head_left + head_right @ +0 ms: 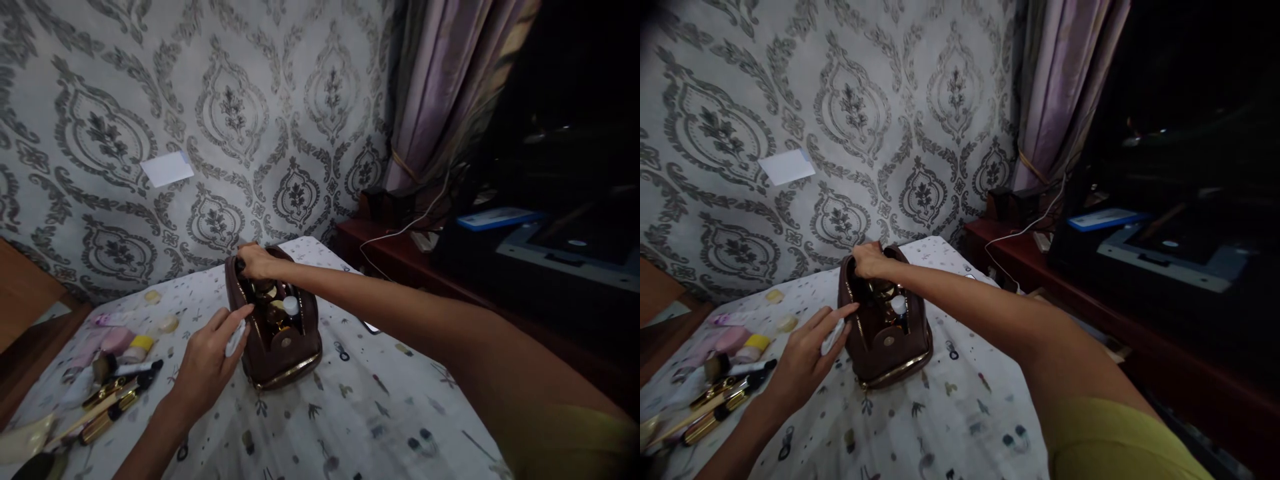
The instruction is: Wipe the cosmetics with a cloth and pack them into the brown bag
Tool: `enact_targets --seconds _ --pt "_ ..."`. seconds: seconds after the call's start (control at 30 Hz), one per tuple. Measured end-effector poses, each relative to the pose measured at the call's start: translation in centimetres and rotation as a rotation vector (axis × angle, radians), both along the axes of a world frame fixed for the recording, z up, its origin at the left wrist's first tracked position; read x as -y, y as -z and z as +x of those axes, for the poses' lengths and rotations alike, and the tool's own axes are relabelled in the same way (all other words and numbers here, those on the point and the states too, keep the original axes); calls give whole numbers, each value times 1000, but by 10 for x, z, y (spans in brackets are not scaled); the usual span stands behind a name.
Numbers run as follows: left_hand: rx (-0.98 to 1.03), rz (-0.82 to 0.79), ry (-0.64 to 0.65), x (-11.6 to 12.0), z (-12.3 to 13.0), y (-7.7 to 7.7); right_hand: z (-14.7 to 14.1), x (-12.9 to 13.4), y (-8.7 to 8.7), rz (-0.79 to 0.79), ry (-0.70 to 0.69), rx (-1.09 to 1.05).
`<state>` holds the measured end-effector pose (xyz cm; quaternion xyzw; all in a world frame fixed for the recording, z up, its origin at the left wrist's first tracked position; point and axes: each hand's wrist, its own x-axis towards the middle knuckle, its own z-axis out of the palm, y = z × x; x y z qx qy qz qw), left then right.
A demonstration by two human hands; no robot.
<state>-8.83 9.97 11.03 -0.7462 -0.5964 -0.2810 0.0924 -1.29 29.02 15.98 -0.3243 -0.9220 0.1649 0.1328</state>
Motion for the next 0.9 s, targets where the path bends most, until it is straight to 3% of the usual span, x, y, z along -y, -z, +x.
enact_targets --seconds 0.3,0.4,0.5,0.63,0.7,0.8,0.9 --pt "76 36 2 19 -10 14 26 -7 -25 -160 45 -112" --pt "118 36 -91 34 -21 28 48 -3 -33 -130 56 -312" --pt "116 11 -144 50 -40 48 73 25 -32 -124 10 -502" --pt "117 -13 -130 72 -67 78 99 99 -11 -139 -182 -646" --pt "138 -54 -128 82 -75 88 105 137 7 -171 -353 -603" --pt "140 -179 -174 94 -78 93 103 176 35 -258 -531 -533" --pt "85 -321 -298 101 -76 89 89 193 59 -376 -529 -468"
